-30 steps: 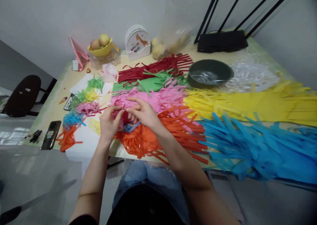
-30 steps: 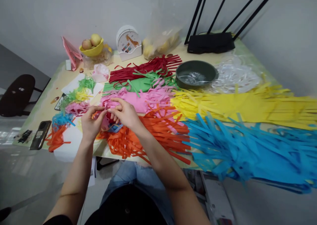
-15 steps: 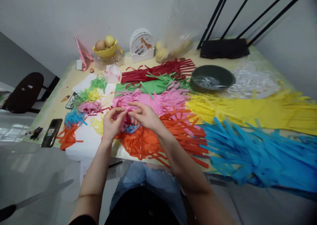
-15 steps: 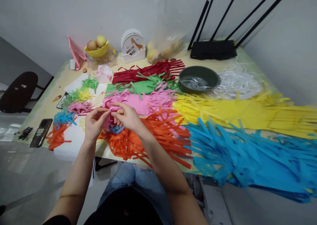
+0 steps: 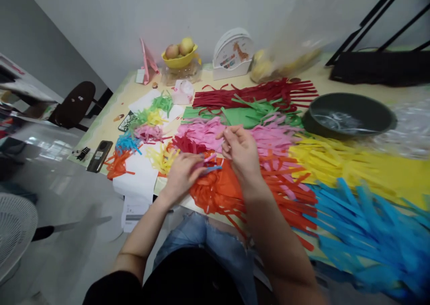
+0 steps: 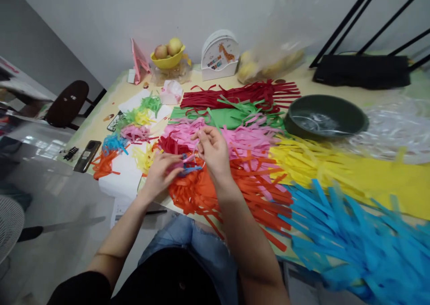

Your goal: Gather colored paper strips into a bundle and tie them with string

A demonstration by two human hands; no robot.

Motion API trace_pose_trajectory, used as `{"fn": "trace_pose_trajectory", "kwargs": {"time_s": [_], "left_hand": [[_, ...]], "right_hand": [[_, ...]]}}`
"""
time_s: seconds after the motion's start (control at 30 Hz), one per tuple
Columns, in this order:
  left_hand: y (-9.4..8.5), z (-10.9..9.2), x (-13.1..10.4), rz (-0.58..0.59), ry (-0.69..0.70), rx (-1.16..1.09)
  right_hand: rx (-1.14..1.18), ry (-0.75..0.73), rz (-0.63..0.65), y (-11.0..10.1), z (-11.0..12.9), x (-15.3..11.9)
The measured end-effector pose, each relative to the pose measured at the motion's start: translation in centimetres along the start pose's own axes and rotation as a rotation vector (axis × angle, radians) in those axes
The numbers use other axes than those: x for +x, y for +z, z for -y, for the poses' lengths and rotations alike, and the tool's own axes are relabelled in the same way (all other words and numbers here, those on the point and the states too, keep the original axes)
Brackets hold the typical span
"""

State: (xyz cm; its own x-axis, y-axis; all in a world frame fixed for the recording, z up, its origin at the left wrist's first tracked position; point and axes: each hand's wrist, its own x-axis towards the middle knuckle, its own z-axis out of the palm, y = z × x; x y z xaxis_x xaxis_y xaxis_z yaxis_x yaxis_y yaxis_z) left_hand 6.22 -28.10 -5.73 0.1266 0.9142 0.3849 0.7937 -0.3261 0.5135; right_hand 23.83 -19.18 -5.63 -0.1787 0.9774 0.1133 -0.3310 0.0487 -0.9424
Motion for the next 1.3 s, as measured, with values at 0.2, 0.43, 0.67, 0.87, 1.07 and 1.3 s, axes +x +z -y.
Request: {"fn": "trace_pose_trajectory", "kwargs": {"time_s": [0.2, 0.43, 0.67, 0.87, 1.07, 1.3], "left_hand": [[-4.2, 5.8, 0.4, 0.001, -0.369, 0.074], [-4.5, 9.2, 2.3, 0.024, -0.399, 0.014], [-6.6, 2.8, 3.7, -0.322, -0.216, -0.056], [-2.4, -1.3, 5.4, -0.117, -0.248, -0.505], [-1.6, -1.3, 6.4, -0.157, -0.392, -0.743], [-1.1, -1.7, 6.6, -0.221, -0.446, -0.735]], "right_hand": [[0.126, 0.043, -0.002, 0.8, 0.3, -0.1], [0.121, 0.019, -0.022, 0.7, 0.0, 0.4], [-0.064, -0.093, 0.028, 1.6, 0.6, -0.4], [-0.136, -0.127, 0.118, 1.6, 1.6, -1.1], [-0.36, -0.172, 0.1, 1.3, 2.5, -1.7], [-0.408, -0.16, 0.068, 1.5, 2.5, -1.7]]}}
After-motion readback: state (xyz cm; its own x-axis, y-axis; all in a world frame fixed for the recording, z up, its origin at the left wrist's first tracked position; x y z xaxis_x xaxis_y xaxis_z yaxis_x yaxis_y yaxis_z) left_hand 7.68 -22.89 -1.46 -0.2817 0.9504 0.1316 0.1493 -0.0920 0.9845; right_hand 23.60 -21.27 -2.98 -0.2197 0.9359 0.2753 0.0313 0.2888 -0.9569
